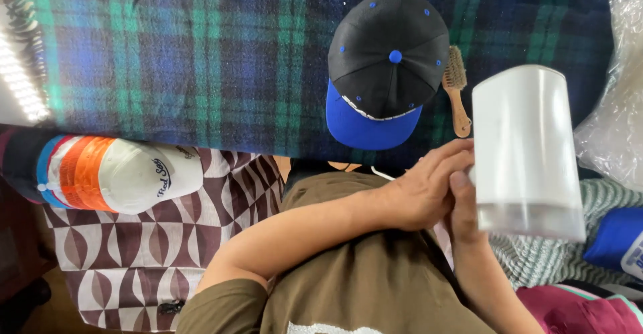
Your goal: The person uses a hair dryer and a wooden brush to clean a black and blue baseball cap. They direct hot air onto the cap's surface while brushing it, then flip the cap to clean the brim and interior.
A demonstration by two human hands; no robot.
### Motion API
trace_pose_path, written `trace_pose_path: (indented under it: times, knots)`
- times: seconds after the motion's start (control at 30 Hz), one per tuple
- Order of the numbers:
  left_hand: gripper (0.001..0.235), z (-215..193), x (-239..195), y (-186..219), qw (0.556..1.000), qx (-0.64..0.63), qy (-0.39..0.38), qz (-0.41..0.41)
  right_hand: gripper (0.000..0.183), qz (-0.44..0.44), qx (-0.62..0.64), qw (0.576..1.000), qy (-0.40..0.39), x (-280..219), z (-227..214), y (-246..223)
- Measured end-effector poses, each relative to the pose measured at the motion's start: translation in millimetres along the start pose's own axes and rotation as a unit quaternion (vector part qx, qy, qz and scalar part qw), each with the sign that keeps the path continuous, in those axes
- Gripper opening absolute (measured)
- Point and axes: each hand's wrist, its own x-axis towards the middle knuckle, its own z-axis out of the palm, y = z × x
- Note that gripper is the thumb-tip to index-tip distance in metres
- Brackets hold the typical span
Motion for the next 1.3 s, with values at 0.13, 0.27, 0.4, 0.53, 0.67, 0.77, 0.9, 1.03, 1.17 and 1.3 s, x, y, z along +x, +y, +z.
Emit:
trace_pose_path:
  times: [0.13,0.27,0.4,0.53,0.67,0.77,0.9,1.03,1.17,1.3]
  knots:
    - [0.053,-9.2,-60.9,-19.5,0.981,0.065,-0.112,-0.146,0.026,0.021,-0.037,0.997,0.058,-4.2,-59.9,59.6]
    - [0.008,-118.0,-35.7,-6.8,0.82,0.101,0.028,-0.562,0.012,0.13,-0.094,0.985,0.063,-8.9,-117.6,73.3]
    - [0.07,-132.2,-77.3,-64.4,0.665,-0.178,0.287,-0.666,0.011,0.123,-0.127,0.983,0.046,5.6,-105.8,76.5]
    - [0.045,-112.7,-98.1,-95.3,0.608,-0.389,0.297,-0.625,0.013,0.095,-0.191,0.977,0.005,23.0,-73.0,79.3]
    - [0.024,-109.8,-105.0,-98.0,0.606,-0.402,0.294,-0.62,0.019,0.066,-0.25,0.965,-0.032,37.0,-63.7,84.8]
    - [0.019,-109.8,-100.0,-97.4,0.608,-0.399,0.301,-0.617,0.024,0.056,-0.294,0.953,-0.057,42.0,-68.3,88.5]
    - [0.022,-110.2,-106.3,-99.9,0.607,-0.393,0.302,-0.621,0.029,0.034,-0.335,0.938,-0.08,34.1,-60.9,89.2]
    - [0.022,-109.4,-106.9,-102.9,0.602,-0.416,0.288,-0.618,0.036,0.006,-0.395,0.911,-0.118,19.2,-52.6,88.4]
    - [0.025,-106.1,-124.3,-115.2,0.593,-0.434,0.292,-0.612,0.044,-0.029,-0.448,0.879,-0.162,5.0,-35.1,85.8]
    - [0.029,-111.6,-117.3,-109.2,0.573,-0.452,0.302,-0.614,0.05,-0.053,-0.483,0.854,-0.184,2.8,-17.1,84.4]
